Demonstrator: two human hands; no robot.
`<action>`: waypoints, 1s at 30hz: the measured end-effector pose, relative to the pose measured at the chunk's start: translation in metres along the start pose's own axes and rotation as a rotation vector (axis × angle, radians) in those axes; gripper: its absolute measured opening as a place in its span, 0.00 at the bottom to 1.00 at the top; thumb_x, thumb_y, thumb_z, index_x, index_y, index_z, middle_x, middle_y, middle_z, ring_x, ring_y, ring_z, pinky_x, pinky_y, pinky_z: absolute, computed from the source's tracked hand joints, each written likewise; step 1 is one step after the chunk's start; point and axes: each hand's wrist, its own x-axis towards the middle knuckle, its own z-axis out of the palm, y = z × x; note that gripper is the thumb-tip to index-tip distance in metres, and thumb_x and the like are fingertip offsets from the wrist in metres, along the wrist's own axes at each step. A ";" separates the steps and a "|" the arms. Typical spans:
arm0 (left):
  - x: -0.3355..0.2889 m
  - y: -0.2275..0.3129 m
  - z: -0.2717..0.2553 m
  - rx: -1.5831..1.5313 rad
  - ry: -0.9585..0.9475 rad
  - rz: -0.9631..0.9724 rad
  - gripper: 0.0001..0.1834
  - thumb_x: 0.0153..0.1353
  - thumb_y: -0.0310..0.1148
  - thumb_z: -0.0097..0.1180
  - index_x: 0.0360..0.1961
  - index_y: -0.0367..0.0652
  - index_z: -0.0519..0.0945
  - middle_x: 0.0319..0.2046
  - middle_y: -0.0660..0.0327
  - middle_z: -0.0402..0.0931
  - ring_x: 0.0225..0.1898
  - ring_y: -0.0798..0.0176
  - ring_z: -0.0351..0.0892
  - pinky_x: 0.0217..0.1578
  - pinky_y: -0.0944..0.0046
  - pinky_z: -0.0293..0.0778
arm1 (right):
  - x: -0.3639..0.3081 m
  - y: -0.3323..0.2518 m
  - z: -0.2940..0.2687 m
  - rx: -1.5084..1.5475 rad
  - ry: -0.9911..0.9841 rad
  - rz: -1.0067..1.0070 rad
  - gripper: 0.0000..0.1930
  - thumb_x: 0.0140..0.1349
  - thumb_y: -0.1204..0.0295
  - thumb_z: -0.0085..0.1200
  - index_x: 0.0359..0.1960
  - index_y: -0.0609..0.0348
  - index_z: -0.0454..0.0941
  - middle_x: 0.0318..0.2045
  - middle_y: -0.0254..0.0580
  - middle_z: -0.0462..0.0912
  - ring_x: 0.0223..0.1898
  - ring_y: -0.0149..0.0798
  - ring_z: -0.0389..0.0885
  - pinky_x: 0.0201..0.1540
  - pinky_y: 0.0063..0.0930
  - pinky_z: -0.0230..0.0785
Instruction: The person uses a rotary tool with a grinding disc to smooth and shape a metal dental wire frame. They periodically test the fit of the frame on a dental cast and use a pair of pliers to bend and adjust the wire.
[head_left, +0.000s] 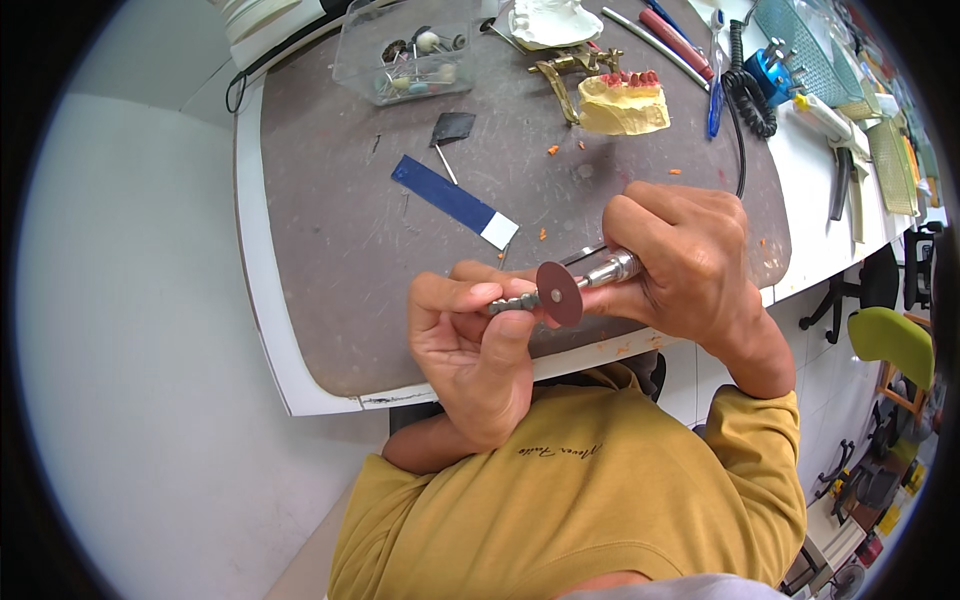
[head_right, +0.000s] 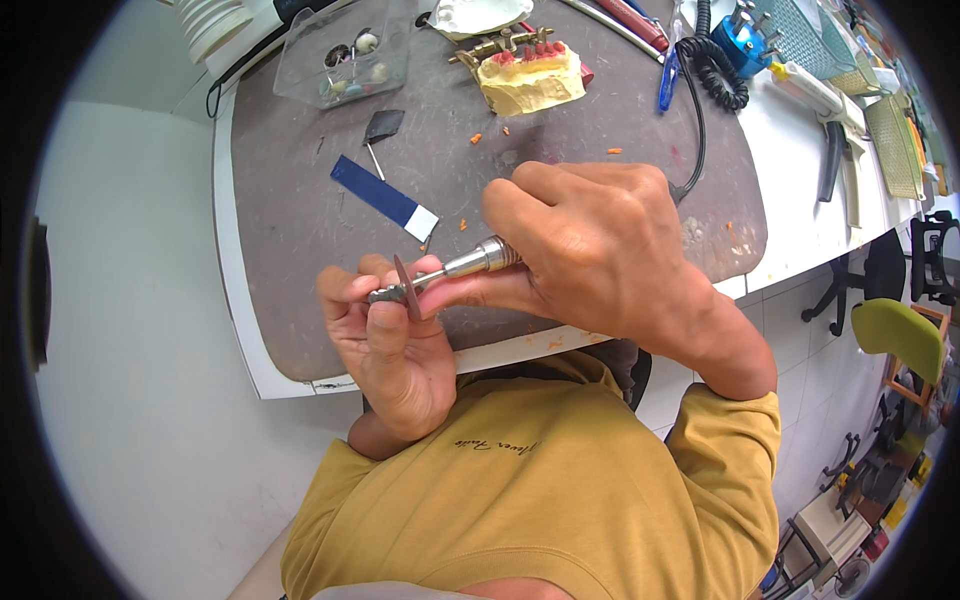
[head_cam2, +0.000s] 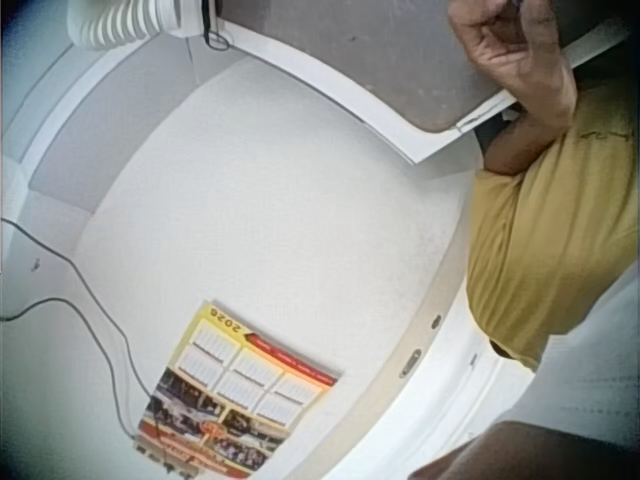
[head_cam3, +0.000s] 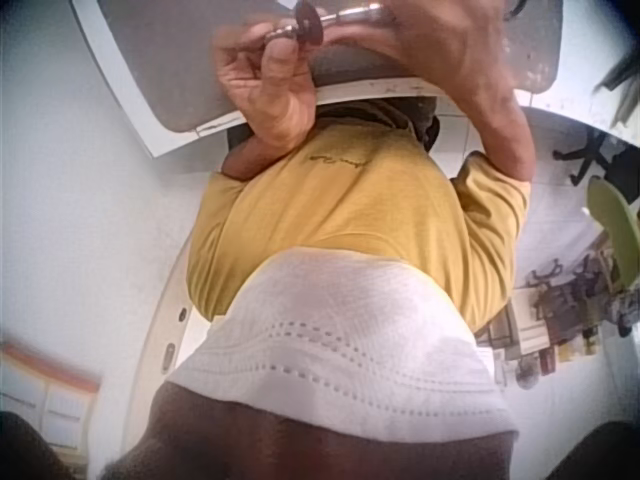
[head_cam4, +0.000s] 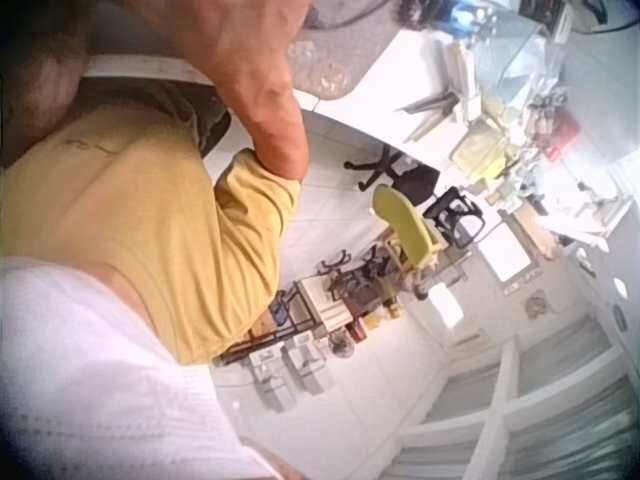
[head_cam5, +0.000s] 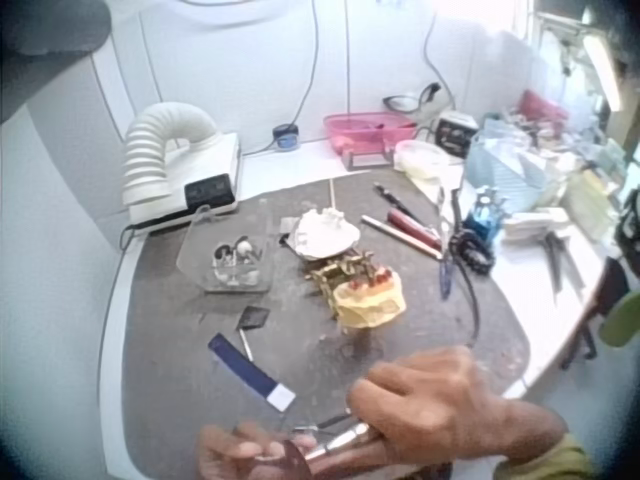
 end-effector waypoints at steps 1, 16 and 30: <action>0.000 0.000 -0.001 0.000 0.002 -0.004 0.12 0.64 0.25 0.56 0.47 0.44 0.70 0.42 0.57 0.75 0.50 0.53 0.79 0.53 0.58 0.78 | 0.000 0.000 -0.001 -0.003 -0.003 0.004 0.32 0.41 0.38 0.64 0.13 0.52 0.62 0.09 0.29 0.60 0.09 0.31 0.64 0.14 0.25 0.57; -0.001 0.002 0.002 0.028 0.011 0.004 0.12 0.64 0.23 0.55 0.47 0.44 0.70 0.42 0.59 0.74 0.50 0.55 0.78 0.56 0.58 0.75 | 0.002 -0.001 -0.001 -0.004 -0.005 0.003 0.33 0.41 0.38 0.64 0.12 0.52 0.61 0.09 0.29 0.61 0.09 0.31 0.64 0.13 0.25 0.57; 0.000 0.000 0.001 0.058 -0.004 0.031 0.14 0.63 0.23 0.55 0.49 0.45 0.70 0.43 0.58 0.73 0.50 0.55 0.79 0.55 0.57 0.75 | 0.001 0.001 0.000 -0.003 0.004 -0.003 0.33 0.41 0.38 0.65 0.12 0.52 0.61 0.09 0.29 0.60 0.09 0.31 0.64 0.13 0.25 0.57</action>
